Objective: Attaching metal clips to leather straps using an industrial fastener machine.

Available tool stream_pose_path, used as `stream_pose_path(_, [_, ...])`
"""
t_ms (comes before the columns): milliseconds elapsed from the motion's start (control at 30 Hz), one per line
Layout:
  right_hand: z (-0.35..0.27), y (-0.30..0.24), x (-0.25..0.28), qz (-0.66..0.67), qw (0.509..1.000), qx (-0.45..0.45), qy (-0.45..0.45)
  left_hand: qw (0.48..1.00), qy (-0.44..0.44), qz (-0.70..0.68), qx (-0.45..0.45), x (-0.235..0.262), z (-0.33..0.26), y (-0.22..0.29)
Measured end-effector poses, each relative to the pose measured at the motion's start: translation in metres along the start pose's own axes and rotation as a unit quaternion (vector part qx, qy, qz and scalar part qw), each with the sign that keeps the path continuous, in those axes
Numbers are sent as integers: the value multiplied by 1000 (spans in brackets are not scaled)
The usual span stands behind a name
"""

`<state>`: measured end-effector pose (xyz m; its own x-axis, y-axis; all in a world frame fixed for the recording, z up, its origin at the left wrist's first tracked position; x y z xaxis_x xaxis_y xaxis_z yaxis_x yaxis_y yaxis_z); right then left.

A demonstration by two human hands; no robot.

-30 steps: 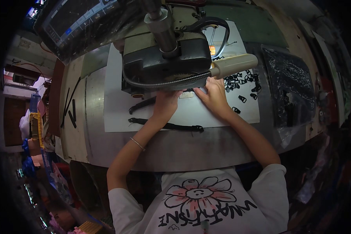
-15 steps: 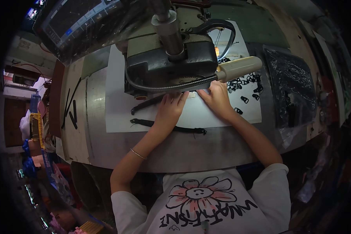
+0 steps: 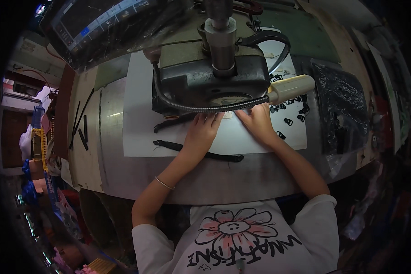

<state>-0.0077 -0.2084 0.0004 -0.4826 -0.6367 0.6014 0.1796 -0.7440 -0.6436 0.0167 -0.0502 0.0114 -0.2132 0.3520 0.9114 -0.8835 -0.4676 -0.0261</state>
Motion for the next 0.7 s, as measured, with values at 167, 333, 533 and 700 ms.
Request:
stream_pose_path(167, [2, 9, -5, 11, 998, -60, -34, 998, -42, -18, 32, -6, 1, -6])
stream_pose_path(333, [-3, 2, -2, -5, 1000, -20, -11, 1000, -9, -13, 13, -2, -6, -4])
stream_pose_path(533, [2, 9, 0, 43, 996, -17, -69, 999, -9, -36, 33, -5, -4, -10])
stream_pose_path(700, [5, 1, -2, 63, 991, 41, -110, 973, 9, -182, 141, -3, -3, -17])
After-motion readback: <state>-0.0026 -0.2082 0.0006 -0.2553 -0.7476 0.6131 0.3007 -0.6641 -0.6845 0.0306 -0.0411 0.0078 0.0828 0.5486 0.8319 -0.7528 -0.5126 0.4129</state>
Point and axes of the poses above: each hand's wrist, its own z-axis towards the middle knuckle, its own x-axis out of the back of the hand, y = z × x, the point moved 5 cm from there along z, towards the middle knuckle, and after that the axes turned 1 degree about y, right-handed, at the moved point
